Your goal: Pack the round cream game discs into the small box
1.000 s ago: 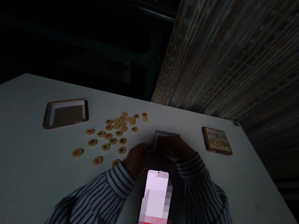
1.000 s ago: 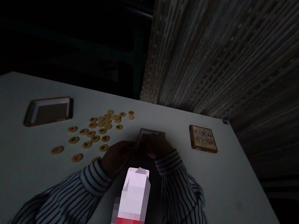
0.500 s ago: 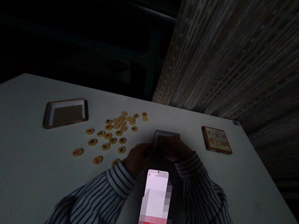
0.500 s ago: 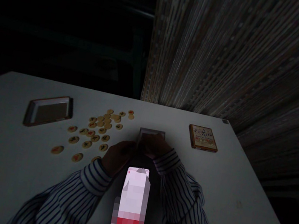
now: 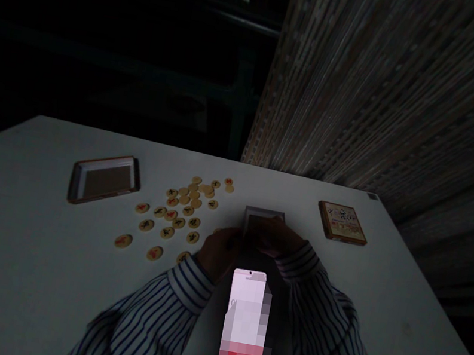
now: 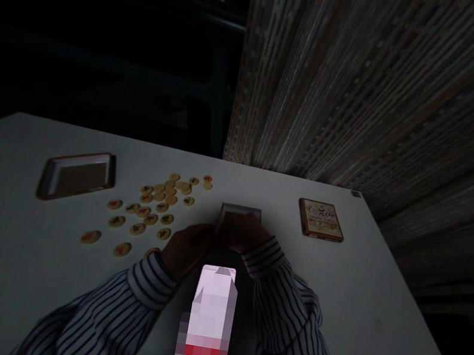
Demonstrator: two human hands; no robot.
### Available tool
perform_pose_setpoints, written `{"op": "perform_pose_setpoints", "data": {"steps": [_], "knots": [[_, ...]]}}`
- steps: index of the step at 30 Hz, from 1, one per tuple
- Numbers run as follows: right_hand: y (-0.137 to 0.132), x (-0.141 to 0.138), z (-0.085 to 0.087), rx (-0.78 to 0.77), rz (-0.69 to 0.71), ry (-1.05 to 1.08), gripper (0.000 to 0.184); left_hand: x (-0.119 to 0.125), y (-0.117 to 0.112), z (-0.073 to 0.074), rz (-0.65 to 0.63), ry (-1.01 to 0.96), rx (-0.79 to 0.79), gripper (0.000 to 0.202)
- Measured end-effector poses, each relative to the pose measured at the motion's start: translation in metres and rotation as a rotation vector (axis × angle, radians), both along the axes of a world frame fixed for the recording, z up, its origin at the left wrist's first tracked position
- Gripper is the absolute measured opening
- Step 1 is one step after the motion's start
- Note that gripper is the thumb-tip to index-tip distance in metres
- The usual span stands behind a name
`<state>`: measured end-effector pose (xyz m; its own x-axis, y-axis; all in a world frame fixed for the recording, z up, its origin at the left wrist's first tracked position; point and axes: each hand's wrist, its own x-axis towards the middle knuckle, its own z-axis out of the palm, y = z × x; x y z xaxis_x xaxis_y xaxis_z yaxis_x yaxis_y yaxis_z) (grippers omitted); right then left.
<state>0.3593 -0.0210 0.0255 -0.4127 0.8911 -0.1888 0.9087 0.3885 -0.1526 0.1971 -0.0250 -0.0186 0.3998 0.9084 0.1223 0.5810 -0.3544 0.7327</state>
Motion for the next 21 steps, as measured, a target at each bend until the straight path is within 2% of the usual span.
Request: {"op": "perform_pose_setpoints", "data": {"steps": [12,21], "knots": [[0.0000,-0.0003,0.0016,-0.047,0.016,0.051,0.017,0.0010,-0.0005,0.0022,0.004,0.033,-0.006,0.029],[-0.0004,0.0018,0.0062,-0.008,0.011,0.006,0.020,0.0004,0.0003,-0.0036,0.000,-0.006,0.010,0.030]]}}
